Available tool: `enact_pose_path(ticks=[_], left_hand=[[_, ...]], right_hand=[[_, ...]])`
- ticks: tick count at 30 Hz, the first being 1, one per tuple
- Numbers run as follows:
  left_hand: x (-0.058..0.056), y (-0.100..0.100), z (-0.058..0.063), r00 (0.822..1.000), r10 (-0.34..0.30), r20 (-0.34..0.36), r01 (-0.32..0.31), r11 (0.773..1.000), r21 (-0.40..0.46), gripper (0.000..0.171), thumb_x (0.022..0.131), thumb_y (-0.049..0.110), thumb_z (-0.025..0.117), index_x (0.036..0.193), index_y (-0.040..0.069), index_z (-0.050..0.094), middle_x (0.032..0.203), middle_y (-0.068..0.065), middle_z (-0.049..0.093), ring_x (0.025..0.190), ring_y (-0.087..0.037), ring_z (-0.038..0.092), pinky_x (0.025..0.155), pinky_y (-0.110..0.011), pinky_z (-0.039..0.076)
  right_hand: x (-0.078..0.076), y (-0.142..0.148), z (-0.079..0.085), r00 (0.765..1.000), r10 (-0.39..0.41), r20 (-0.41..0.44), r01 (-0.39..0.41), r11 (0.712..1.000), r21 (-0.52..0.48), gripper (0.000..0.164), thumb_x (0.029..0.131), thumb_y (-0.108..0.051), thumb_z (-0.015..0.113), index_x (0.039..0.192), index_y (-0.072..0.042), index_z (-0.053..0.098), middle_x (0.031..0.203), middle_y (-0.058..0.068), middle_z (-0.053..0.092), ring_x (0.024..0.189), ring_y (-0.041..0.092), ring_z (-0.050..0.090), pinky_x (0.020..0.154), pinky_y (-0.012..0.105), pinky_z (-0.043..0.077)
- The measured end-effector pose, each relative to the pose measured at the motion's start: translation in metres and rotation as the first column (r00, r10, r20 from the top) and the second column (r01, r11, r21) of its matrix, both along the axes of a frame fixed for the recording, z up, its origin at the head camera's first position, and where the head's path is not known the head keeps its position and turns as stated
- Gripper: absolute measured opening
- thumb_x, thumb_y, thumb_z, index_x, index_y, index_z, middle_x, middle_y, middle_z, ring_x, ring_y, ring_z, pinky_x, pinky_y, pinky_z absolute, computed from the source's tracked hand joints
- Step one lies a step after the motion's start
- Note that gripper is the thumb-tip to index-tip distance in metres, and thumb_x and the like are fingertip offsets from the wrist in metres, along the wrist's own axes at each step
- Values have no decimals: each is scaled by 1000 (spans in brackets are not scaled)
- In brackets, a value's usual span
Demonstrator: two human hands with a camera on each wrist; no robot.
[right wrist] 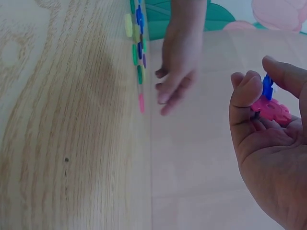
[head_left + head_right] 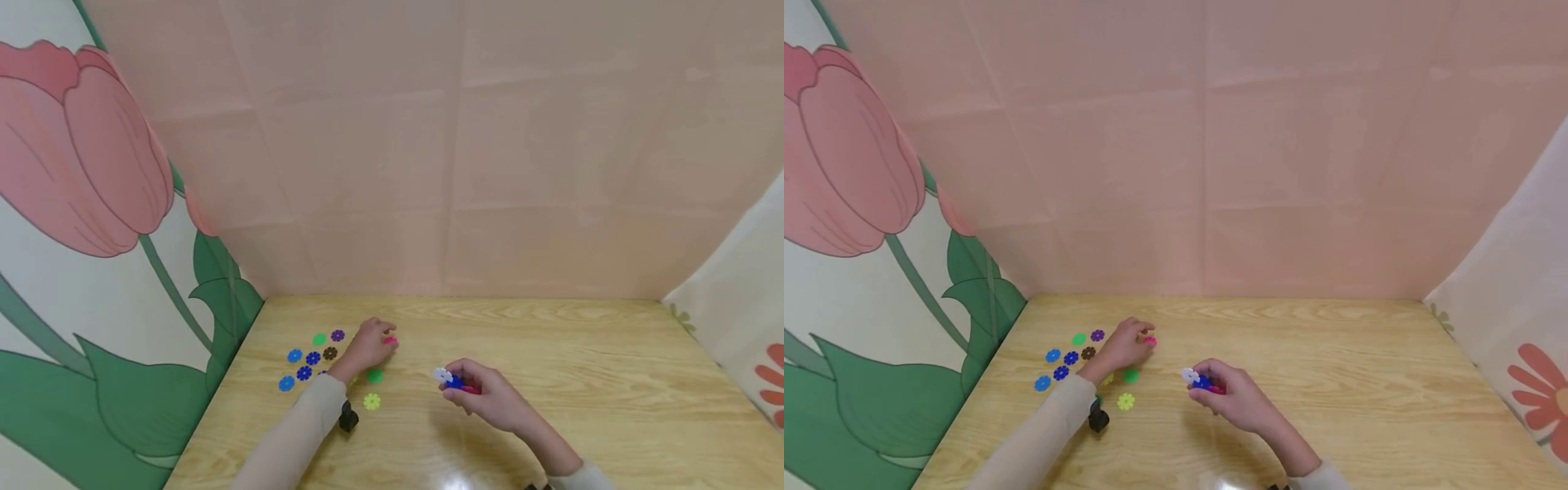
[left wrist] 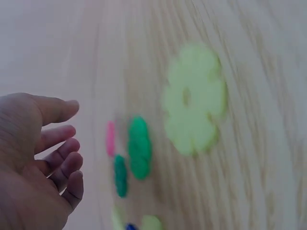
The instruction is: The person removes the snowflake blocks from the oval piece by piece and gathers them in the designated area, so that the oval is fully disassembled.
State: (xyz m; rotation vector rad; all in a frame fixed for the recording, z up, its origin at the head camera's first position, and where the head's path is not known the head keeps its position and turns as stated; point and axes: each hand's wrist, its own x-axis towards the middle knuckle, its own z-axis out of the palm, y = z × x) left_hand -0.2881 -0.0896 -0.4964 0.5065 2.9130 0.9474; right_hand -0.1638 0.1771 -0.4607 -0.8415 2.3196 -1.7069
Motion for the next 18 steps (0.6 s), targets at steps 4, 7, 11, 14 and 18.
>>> enact_pose_path(ticks=[4,7,11,14,18], left_hand=[[12,6,9,998,-45,-42,48,995,89,36,98,17,69,131,5,65,119,-14,61,106,-26,60,88,-38,55],[23,13,16,994,-67,-86,78,988,131,32,97,16,69,128,7,67,117,-13,63,104,-26,61,85,-32,54],[41,18,25,988,-86,-129,106,981,159,26,98,18,68,124,13,70,112,-7,65,101,-26,60,81,-27,50],[53,21,31,984,-102,-149,127,978,167,24,99,21,67,122,16,70,110,-3,66,99,-22,59,79,-26,49],[66,26,41,976,-135,-169,164,971,173,24,100,25,66,123,20,70,110,2,65,95,-13,56,78,-23,47]], right_hand=[[-1,-1,-1,1000,-2,14,2,1000,0,25,98,-16,68,118,-2,62,90,14,68,69,13,63,57,33,57],[0,0,-3,1000,5,13,-5,1000,-9,25,98,-16,67,119,-2,62,88,11,68,71,19,67,59,35,59],[-1,0,-7,999,35,-10,-36,998,-43,24,99,-12,65,120,-1,62,91,13,68,74,25,69,61,35,60],[-2,1,-8,998,46,-40,-48,997,-55,23,100,-10,64,121,-1,62,91,13,68,73,23,69,62,35,60],[-5,1,-6,996,33,-81,-37,998,-52,23,99,-10,64,121,-2,63,89,9,69,71,19,68,61,36,59]])
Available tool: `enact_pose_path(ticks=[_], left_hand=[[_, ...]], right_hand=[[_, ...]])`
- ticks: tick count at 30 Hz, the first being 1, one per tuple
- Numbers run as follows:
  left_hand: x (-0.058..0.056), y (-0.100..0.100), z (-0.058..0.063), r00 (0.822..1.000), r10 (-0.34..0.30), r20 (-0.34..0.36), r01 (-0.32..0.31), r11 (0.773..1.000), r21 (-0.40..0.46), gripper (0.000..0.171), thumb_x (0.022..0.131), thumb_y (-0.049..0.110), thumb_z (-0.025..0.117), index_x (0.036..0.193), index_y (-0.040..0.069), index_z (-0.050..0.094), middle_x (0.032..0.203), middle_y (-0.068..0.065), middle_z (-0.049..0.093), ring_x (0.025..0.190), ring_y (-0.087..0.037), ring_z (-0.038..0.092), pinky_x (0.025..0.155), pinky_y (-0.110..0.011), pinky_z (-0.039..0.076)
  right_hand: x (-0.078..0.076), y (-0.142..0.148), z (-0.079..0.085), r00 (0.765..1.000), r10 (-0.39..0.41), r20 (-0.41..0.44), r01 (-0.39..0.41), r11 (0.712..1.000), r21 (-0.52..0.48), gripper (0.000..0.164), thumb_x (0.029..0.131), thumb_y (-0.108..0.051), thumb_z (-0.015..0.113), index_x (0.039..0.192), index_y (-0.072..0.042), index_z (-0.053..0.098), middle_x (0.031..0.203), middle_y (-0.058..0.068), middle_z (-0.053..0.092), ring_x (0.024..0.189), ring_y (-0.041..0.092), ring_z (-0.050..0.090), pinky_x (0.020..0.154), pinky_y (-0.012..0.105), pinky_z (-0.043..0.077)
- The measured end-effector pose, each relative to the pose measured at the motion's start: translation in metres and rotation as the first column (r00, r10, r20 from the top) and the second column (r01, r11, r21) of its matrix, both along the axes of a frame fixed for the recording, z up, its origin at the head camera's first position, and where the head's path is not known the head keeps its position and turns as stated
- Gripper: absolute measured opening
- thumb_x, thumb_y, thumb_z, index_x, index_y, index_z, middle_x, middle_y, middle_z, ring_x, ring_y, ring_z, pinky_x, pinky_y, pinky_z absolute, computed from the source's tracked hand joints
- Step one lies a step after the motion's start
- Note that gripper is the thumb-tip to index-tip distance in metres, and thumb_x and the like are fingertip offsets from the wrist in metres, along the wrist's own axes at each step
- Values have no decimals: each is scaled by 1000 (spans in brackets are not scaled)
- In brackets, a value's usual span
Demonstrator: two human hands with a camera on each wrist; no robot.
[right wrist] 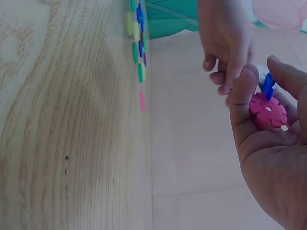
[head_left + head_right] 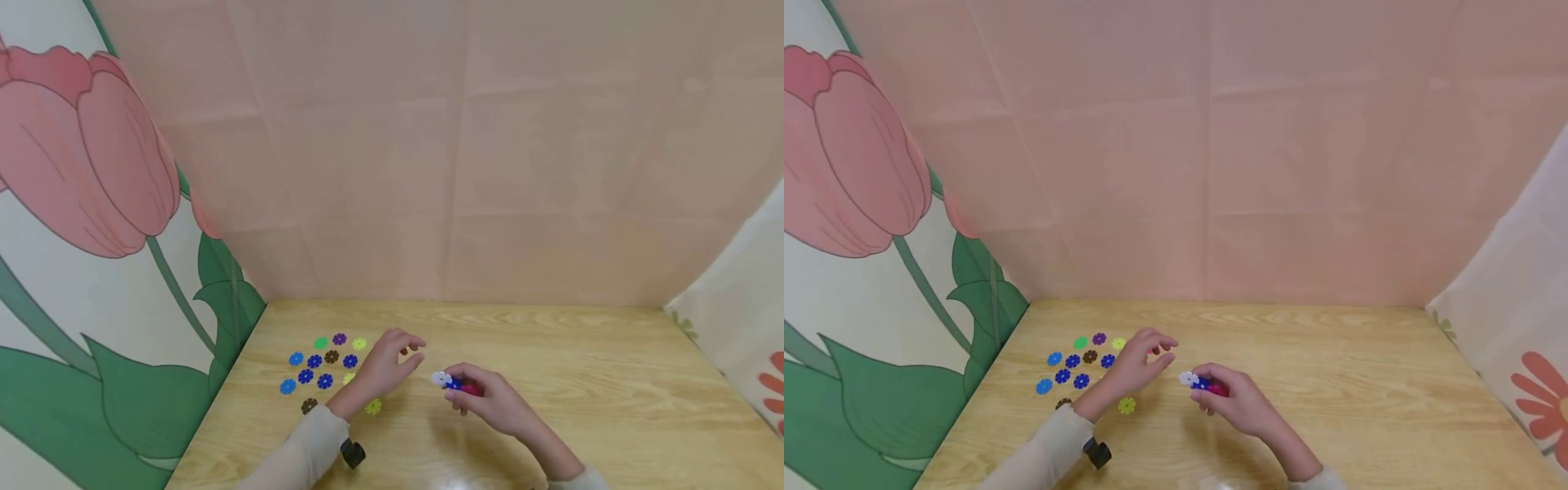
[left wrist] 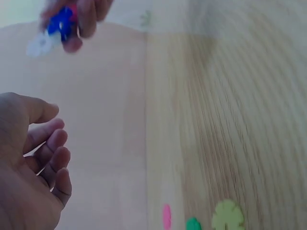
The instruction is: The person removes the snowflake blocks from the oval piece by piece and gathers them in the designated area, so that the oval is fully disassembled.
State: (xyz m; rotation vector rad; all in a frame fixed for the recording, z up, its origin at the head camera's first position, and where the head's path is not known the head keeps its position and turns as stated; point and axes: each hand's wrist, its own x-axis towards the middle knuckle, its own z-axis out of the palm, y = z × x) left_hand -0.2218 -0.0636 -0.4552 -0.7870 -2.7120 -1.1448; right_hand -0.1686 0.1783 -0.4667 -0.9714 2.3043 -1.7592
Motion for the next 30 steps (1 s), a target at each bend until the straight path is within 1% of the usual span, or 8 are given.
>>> enact_pose_path(ticks=[5,7,10,14,18,21,26,30], left_hand=[[14,5,7,996,-84,-36,85,996,14,24,102,28,63,124,20,69,108,6,64,94,-10,56,78,-25,50],[19,6,10,992,-117,-45,118,993,17,25,103,29,61,125,20,68,109,7,64,95,-9,56,80,-26,51],[25,8,12,988,-153,-33,154,987,36,26,105,31,56,126,20,67,111,8,64,95,-5,55,80,-24,51],[29,9,14,984,-178,-6,178,983,55,28,107,32,50,127,22,67,113,9,66,96,-2,55,79,-21,49],[31,10,15,977,-214,2,214,976,47,28,107,35,51,126,22,67,113,12,66,99,-1,56,83,-26,52],[33,11,14,974,-228,3,227,973,39,24,105,34,56,122,21,67,107,13,65,97,0,56,83,-28,53],[34,13,13,976,-217,2,217,976,35,18,100,30,64,114,18,68,99,13,64,89,2,55,77,-20,49],[36,13,12,977,-211,14,211,977,46,18,100,31,65,111,18,69,97,13,63,87,1,54,75,-18,48]], right_hand=[[0,0,3,1000,-14,15,14,1000,8,25,100,-11,65,122,-1,64,88,7,69,71,24,69,62,36,59],[0,0,4,1000,-16,26,16,1000,19,26,100,-12,64,123,-2,63,88,7,69,72,23,69,63,36,59],[0,0,5,1000,-16,19,16,999,31,26,100,-13,65,123,-2,63,87,9,68,72,20,68,63,34,59],[0,-1,7,1000,-28,3,28,999,39,26,99,-13,65,122,-1,61,89,11,68,71,21,68,63,33,59],[0,-1,9,998,-54,24,53,998,32,28,99,-14,66,122,1,59,94,13,68,73,21,69,64,34,60],[-1,-2,10,996,-71,45,70,997,18,29,98,-13,68,120,2,57,95,14,68,74,21,69,65,36,60],[0,-1,9,993,-86,78,86,996,4,31,96,-13,70,118,2,55,94,14,69,76,22,69,66,37,60],[1,-2,6,992,-89,85,90,996,-3,32,95,-13,71,118,3,56,98,16,69,79,24,70,66,35,60]])
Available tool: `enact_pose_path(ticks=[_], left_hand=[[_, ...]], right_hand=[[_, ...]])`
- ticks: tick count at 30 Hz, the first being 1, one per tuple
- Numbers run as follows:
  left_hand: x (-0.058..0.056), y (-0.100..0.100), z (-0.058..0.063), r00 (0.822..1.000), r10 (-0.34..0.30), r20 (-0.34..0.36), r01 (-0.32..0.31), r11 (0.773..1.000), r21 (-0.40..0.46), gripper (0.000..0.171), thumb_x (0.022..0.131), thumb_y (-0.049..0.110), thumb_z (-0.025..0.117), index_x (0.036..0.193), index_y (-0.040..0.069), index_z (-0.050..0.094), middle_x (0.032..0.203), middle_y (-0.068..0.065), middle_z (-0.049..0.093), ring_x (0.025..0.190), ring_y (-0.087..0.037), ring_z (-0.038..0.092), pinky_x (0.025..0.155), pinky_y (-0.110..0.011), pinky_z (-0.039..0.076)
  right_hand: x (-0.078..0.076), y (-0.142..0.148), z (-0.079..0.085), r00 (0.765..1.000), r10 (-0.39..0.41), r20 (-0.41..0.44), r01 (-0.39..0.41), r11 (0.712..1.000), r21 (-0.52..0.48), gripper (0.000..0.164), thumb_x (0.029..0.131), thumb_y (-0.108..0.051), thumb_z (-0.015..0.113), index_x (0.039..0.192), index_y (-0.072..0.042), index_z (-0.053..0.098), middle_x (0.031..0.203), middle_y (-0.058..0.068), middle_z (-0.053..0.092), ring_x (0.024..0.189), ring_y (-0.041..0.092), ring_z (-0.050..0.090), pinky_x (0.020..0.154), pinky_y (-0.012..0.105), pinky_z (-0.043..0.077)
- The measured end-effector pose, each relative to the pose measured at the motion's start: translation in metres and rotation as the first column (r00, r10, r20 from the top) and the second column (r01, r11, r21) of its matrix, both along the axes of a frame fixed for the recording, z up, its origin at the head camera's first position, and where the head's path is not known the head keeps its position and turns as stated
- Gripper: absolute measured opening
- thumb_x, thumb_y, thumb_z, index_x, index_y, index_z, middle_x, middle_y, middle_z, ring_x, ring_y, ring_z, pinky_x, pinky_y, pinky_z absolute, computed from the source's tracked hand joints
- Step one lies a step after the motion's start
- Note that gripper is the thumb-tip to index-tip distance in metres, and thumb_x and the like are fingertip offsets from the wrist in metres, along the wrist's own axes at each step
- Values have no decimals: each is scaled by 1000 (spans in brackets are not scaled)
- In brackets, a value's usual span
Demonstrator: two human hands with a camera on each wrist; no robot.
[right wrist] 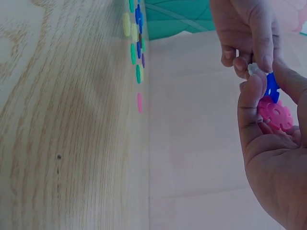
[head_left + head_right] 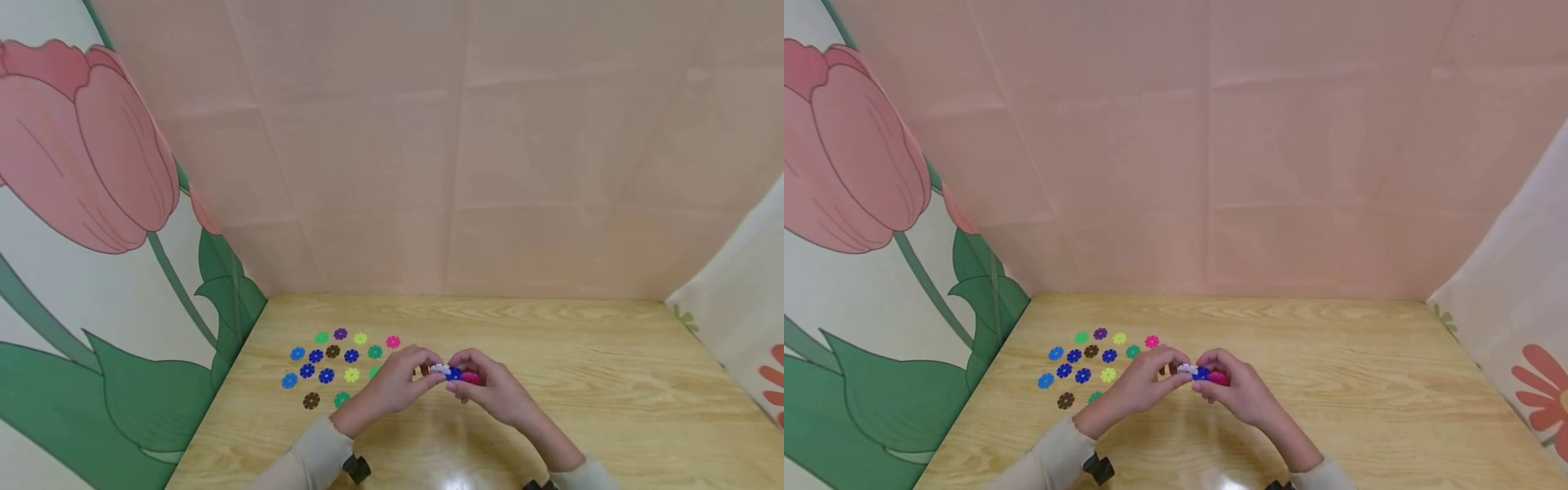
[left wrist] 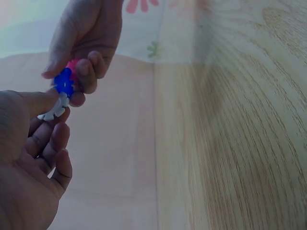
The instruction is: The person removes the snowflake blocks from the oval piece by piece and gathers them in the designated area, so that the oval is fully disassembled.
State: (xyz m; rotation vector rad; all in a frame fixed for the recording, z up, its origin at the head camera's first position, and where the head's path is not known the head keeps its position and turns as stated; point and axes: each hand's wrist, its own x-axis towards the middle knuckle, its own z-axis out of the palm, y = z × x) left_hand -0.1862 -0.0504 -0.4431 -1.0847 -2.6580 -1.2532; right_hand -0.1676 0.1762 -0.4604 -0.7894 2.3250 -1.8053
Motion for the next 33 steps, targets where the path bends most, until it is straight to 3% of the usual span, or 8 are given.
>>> enact_pose_path(ticks=[8,14,20,25,28,33], left_hand=[[2,-1,-2,1000,6,-28,-6,1000,5,15,101,27,63,110,17,70,96,11,63,83,0,52,70,-17,49],[4,-2,1,996,13,-87,-15,1000,-18,13,104,24,59,108,16,67,97,9,62,84,-2,51,72,-17,48],[6,-1,2,994,22,-112,-29,998,-63,13,106,26,55,106,15,64,97,8,59,85,-2,49,74,-16,47],[4,-1,-1,998,70,-10,-70,998,12,11,103,25,60,109,16,63,90,10,59,78,-1,51,67,-18,49],[0,-5,-4,994,101,51,-105,991,83,13,100,24,66,110,17,63,89,10,63,75,-2,55,66,-20,52],[-9,-18,-6,982,159,102,-170,978,117,14,97,22,70,110,17,67,93,7,69,78,-4,62,69,-21,55]], right_hand=[[2,-2,-2,1000,2,-6,-2,1000,1,37,95,-13,72,124,4,57,107,25,66,84,13,70,70,33,61],[3,-1,0,1000,-15,-19,15,999,32,37,95,-15,72,126,2,60,96,15,69,80,19,70,70,35,61],[3,-1,-1,998,-54,-43,56,997,43,34,94,-15,74,123,-1,63,90,9,69,75,16,69,66,35,60],[2,1,-2,995,-79,-55,82,995,50,34,95,-15,72,124,0,62,91,9,69,74,19,70,66,35,60],[2,4,-1,995,-90,-52,92,994,51,36,95,-15,72,125,1,62,92,11,69,74,19,69,66,33,59],[2,7,1,995,-90,-42,92,995,47,35,95,-15,72,126,-1,62,95,12,67,75,21,68,66,31,59]])
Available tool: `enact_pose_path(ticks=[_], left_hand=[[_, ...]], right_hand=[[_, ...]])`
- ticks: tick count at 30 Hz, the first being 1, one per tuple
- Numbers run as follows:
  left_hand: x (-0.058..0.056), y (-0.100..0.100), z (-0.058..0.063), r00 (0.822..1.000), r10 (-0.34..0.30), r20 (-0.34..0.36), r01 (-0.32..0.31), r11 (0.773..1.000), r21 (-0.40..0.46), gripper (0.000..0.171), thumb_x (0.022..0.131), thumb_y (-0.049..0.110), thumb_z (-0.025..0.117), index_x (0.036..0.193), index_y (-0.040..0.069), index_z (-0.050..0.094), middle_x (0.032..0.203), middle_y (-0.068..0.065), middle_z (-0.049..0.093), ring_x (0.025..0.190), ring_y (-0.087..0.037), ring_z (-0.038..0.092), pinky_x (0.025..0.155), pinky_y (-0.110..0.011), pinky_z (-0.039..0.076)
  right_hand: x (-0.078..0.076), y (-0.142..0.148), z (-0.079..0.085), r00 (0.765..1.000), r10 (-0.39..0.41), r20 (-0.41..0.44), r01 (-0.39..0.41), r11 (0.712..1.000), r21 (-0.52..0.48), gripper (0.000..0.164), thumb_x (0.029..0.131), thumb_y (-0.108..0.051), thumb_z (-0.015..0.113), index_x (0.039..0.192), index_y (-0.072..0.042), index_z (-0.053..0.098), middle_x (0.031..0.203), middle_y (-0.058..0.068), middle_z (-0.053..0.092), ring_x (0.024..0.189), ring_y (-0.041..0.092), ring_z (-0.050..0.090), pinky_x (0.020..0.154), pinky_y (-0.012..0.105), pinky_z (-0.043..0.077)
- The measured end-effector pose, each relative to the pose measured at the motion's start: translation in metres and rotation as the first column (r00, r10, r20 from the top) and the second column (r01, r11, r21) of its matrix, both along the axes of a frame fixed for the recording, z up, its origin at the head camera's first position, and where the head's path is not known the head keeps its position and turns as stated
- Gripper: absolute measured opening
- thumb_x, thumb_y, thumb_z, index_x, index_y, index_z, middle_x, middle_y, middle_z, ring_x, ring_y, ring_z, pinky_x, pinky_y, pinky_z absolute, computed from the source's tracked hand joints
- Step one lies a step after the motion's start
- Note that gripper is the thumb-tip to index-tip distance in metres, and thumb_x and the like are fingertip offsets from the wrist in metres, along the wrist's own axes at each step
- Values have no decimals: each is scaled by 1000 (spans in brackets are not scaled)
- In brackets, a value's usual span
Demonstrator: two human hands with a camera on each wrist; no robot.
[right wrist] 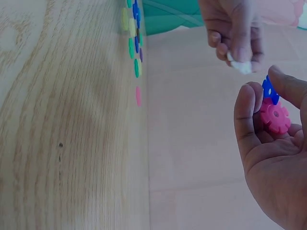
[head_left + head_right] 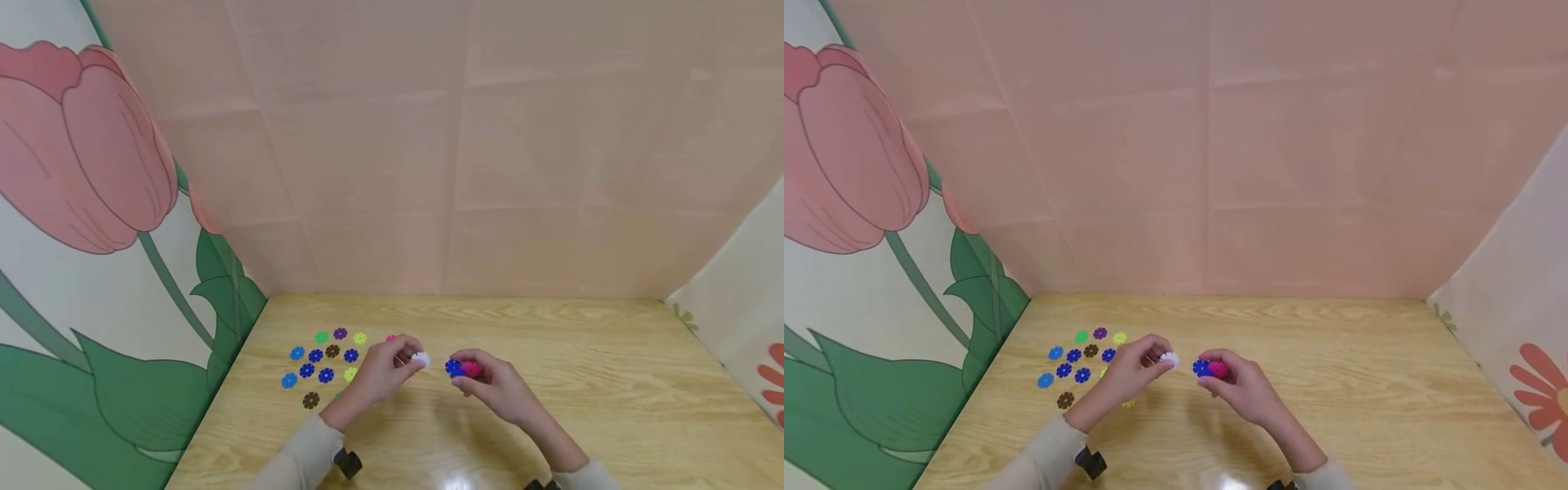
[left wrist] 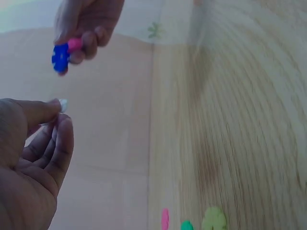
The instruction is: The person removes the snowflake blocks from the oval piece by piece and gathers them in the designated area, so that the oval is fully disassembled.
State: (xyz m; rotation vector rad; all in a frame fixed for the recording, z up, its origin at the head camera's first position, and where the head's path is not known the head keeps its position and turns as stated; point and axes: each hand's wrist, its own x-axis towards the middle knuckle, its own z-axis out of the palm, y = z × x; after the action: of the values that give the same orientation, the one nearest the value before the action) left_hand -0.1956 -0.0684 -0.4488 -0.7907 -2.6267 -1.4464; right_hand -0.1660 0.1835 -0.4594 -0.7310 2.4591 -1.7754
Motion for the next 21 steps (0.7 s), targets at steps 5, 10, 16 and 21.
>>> enact_pose_path(ticks=[5,10,16,21], left_hand=[[-13,-17,-5,996,50,79,-51,999,19,20,98,14,68,118,10,70,95,3,70,81,-7,66,68,-24,58],[-24,-32,-12,989,84,125,-84,996,2,24,98,13,68,121,9,69,97,3,69,85,-11,65,71,-30,59],[-34,-42,-27,981,125,146,-116,991,-64,20,97,18,69,117,13,70,97,5,68,88,-11,62,71,-24,55],[-39,-43,-40,977,136,167,-123,989,-87,19,96,15,71,115,12,69,92,4,66,84,-11,60,70,-24,53]], right_hand=[[-1,1,0,1000,8,13,-8,1000,2,36,95,-15,72,126,-1,62,95,13,67,75,22,69,65,30,59],[-1,1,-1,1000,4,16,-4,1000,12,37,95,-16,72,126,0,62,94,12,67,75,22,68,65,29,58],[0,2,0,1000,9,29,-10,1000,19,37,95,-17,72,127,0,62,95,12,66,76,21,68,65,29,58],[1,2,0,999,15,43,-16,1000,25,36,95,-17,72,126,-1,62,95,12,65,76,24,68,65,31,58]])
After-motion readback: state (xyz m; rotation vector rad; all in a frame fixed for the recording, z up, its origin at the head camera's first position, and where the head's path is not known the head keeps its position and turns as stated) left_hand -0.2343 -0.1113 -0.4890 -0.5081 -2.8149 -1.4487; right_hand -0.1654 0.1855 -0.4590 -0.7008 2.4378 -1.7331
